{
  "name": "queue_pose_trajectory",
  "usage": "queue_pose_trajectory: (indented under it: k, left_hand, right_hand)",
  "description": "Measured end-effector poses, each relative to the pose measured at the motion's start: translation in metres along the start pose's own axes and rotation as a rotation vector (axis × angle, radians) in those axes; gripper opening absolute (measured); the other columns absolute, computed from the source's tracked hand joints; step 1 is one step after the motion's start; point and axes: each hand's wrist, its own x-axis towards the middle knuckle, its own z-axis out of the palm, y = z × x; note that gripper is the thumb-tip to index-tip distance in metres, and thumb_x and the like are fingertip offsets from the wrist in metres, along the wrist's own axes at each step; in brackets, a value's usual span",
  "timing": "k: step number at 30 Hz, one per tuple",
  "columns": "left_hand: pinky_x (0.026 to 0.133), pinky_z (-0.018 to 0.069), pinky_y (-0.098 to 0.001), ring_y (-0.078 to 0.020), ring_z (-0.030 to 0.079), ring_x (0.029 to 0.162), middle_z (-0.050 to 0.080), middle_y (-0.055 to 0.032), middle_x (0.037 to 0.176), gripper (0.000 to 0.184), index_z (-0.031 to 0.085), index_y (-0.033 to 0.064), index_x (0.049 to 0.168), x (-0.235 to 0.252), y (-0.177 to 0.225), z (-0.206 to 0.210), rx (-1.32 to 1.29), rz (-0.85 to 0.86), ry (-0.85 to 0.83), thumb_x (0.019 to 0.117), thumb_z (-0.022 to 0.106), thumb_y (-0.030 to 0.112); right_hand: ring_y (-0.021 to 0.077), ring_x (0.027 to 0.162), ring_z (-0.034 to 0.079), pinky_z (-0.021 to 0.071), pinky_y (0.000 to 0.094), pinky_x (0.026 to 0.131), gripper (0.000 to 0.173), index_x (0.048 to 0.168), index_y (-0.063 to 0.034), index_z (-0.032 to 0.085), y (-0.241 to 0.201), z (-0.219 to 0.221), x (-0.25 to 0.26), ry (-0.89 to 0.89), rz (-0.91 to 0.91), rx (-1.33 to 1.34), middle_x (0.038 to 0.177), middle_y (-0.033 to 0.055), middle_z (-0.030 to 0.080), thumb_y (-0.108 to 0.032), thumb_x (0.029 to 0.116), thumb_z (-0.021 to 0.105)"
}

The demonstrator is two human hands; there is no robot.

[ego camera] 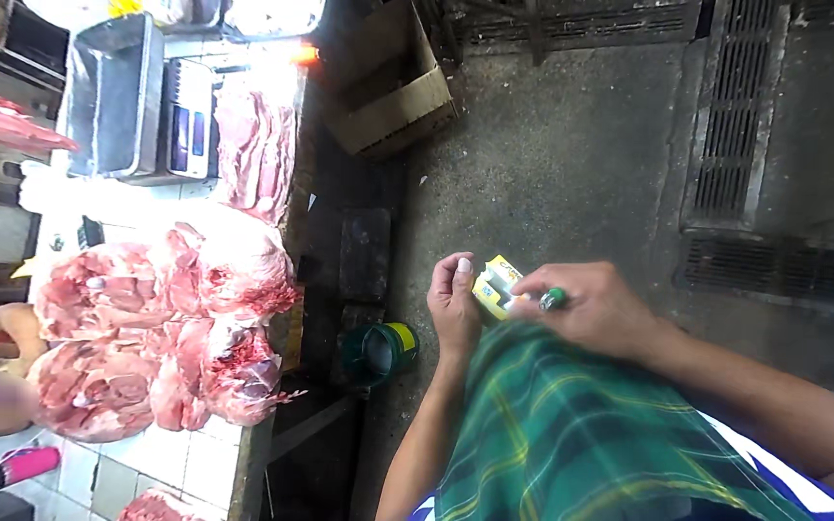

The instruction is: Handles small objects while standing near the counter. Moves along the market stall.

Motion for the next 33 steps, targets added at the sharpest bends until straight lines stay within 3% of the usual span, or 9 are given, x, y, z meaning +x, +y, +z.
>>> queue_pose_trajectory:
  k: [2,3,6,8,9,12,15,18,33]
  left_hand:
    - [0.058,0.0565,-0.0264,-0.0086,0.061,0.064,0.063,-0.0005,0.084,0.027,0.064,0.0145,0.123,0.001,0.002,-0.001,0.044,0.024,0.025,0.1109,0.044,0.029]
    - [0.058,0.0563,-0.0262,-0.0086,0.06,0.064,0.062,-0.0002,0.084,0.027,0.064,0.014,0.123,0.002,0.002,-0.003,0.071,0.047,0.033,0.1108,0.044,0.028]
    - [0.058,0.0561,-0.0263,-0.009,0.061,0.066,0.062,0.0002,0.087,0.027,0.063,0.0153,0.124,0.002,0.002,-0.009,0.153,0.096,0.06,0.1107,0.045,0.03]
    - [0.059,0.0559,-0.0261,-0.0091,0.061,0.067,0.063,0.0002,0.088,0.026,0.064,0.0171,0.124,0.002,0.002,-0.011,0.188,0.093,0.081,0.1105,0.046,0.03]
    - [0.058,0.0557,-0.0259,-0.0092,0.061,0.066,0.063,0.0001,0.087,0.026,0.064,0.0175,0.124,0.002,0.002,-0.011,0.189,0.09,0.087,0.1105,0.046,0.03]
    - [0.058,0.0551,-0.0255,-0.0087,0.06,0.065,0.061,0.0002,0.084,0.025,0.064,0.016,0.123,0.003,-0.001,-0.011,0.164,0.094,0.07,0.1103,0.046,0.028]
    - [0.056,0.0547,-0.0259,-0.0093,0.059,0.064,0.06,-0.0007,0.081,0.024,0.064,0.0143,0.122,0.002,-0.003,-0.009,0.134,0.079,0.049,0.11,0.048,0.026]
    - [0.053,0.053,-0.0267,-0.0104,0.057,0.059,0.059,-0.0015,0.077,0.024,0.065,0.0144,0.121,0.0,-0.004,-0.008,0.155,0.05,0.038,0.11,0.048,0.027]
    - [0.052,0.0518,-0.0269,-0.0113,0.057,0.06,0.06,-0.0022,0.08,0.025,0.064,0.0155,0.122,-0.001,-0.009,-0.011,0.214,0.009,0.043,0.1103,0.047,0.029]
  right_hand:
    - [0.0011,0.061,0.056,0.0519,0.0243,0.055,0.064,0.14,-0.0212,0.062,-0.004,-0.007,-0.001,-0.105,0.164,-0.016,0.079,-0.008,0.065,-0.057,0.0882,0.074]
    - [0.0039,0.056,0.054,0.0506,0.0275,0.051,0.068,0.146,-0.0226,0.053,-0.007,-0.012,-0.002,-0.134,0.221,-0.002,0.075,-0.0073,0.061,-0.059,0.0914,0.068]
    - [0.0077,0.059,0.06,0.0535,0.0315,0.05,0.034,0.129,-0.0183,0.056,-0.009,-0.021,-0.002,-0.036,0.232,-0.027,0.074,-0.0061,0.062,-0.041,0.1052,0.047]
    - [0.011,0.094,0.063,0.0553,0.0355,0.079,0.028,0.119,-0.0155,0.069,-0.011,-0.025,0.001,0.062,0.181,-0.085,0.104,-0.0022,0.065,-0.034,0.1048,0.053]
    - [0.0123,0.101,0.06,0.0533,0.0339,0.084,0.027,0.117,-0.0146,0.073,-0.011,-0.025,0.004,0.106,0.156,-0.065,0.112,0.0004,0.062,-0.032,0.1025,0.059]
    - [0.0069,0.083,0.066,0.0595,0.0221,0.069,0.022,0.12,-0.0137,0.071,-0.021,-0.025,0.017,0.164,0.192,0.087,0.105,-0.0012,0.067,-0.024,0.1015,0.066]
    - [0.0069,0.067,0.064,0.0566,0.0225,0.055,0.017,0.117,-0.0114,0.064,-0.025,-0.016,0.025,0.136,0.185,0.142,0.091,-0.0013,0.069,-0.018,0.1016,0.063]
    - [0.0012,0.056,0.057,0.0497,0.0211,0.047,0.014,0.107,-0.0131,0.067,-0.024,-0.009,0.028,0.141,0.125,-0.032,0.075,-0.0067,0.064,-0.022,0.098,0.062]
    - [0.0025,0.06,0.059,0.0527,0.0249,0.052,0.014,0.105,-0.0164,0.069,0.002,0.003,0.037,-0.003,0.076,-0.196,0.075,-0.007,0.064,-0.028,0.098,0.063]
